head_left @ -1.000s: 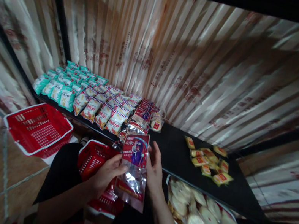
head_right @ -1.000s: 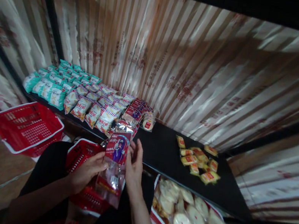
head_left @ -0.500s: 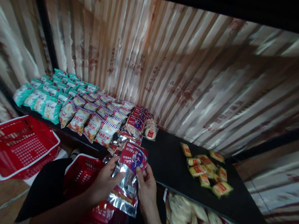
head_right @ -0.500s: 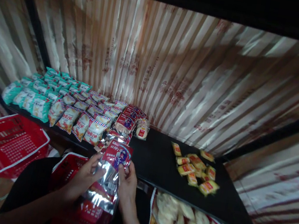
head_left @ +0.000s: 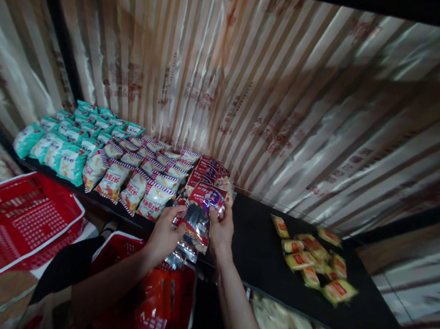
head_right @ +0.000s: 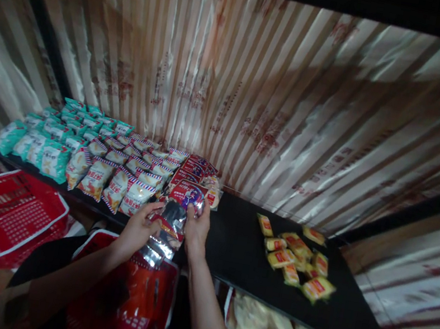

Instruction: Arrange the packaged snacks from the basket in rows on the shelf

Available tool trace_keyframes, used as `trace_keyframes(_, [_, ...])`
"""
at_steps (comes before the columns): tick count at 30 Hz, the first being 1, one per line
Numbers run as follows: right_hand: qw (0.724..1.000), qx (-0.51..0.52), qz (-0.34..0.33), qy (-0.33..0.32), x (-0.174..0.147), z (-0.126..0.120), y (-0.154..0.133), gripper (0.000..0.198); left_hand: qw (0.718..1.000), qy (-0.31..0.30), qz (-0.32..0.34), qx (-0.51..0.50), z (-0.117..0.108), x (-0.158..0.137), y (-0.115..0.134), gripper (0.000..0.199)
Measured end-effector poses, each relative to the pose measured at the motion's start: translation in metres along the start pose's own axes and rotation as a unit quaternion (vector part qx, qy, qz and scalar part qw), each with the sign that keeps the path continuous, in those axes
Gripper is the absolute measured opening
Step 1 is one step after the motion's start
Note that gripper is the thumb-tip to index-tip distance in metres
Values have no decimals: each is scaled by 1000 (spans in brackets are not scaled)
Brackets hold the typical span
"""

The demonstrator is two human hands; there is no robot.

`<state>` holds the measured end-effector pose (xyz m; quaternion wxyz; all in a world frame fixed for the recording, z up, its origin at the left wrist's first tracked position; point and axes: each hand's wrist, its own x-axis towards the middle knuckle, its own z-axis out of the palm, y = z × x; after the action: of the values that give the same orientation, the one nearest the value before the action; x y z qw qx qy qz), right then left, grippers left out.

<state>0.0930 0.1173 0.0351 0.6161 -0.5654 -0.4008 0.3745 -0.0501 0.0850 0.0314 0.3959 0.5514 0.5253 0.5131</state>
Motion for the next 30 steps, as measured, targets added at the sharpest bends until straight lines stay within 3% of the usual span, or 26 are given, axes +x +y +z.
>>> trace_keyframes(4, [995, -78, -62, 13, 22, 8, -2, 73, 996, 22, 49, 72, 4, 13, 5, 35])
trace_keyframes(7, [980, -165, -105, 32, 38, 12, -4, 62, 991, 16, 56, 119, 9, 22, 9, 35])
trace_keyframes(13, [941, -312, -125, 31, 48, 16, 7, 46, 972, -13, 92, 215, 12, 24, 3, 35])
trace_keyframes(17, [915, -360, -183, 14, 44, 17, 19, 45, 954, -41, 87, 284, 8, 15, 0, 36])
trace_keyframes(21, [901, -388, -193, 13, 38, 18, 23, 45, 934, -60, 93, 339, 6, 10, 4, 38])
trace_keyframes(25, [892, -405, -201, 25, 30, 20, 22, 50, 919, -49, 112, 374, 4, 7, 7, 38])
trace_keyframes(30, [886, -417, -203, -10, 23, 21, 25, 51, 908, -35, 136, 394, 1, 3, 9, 36])
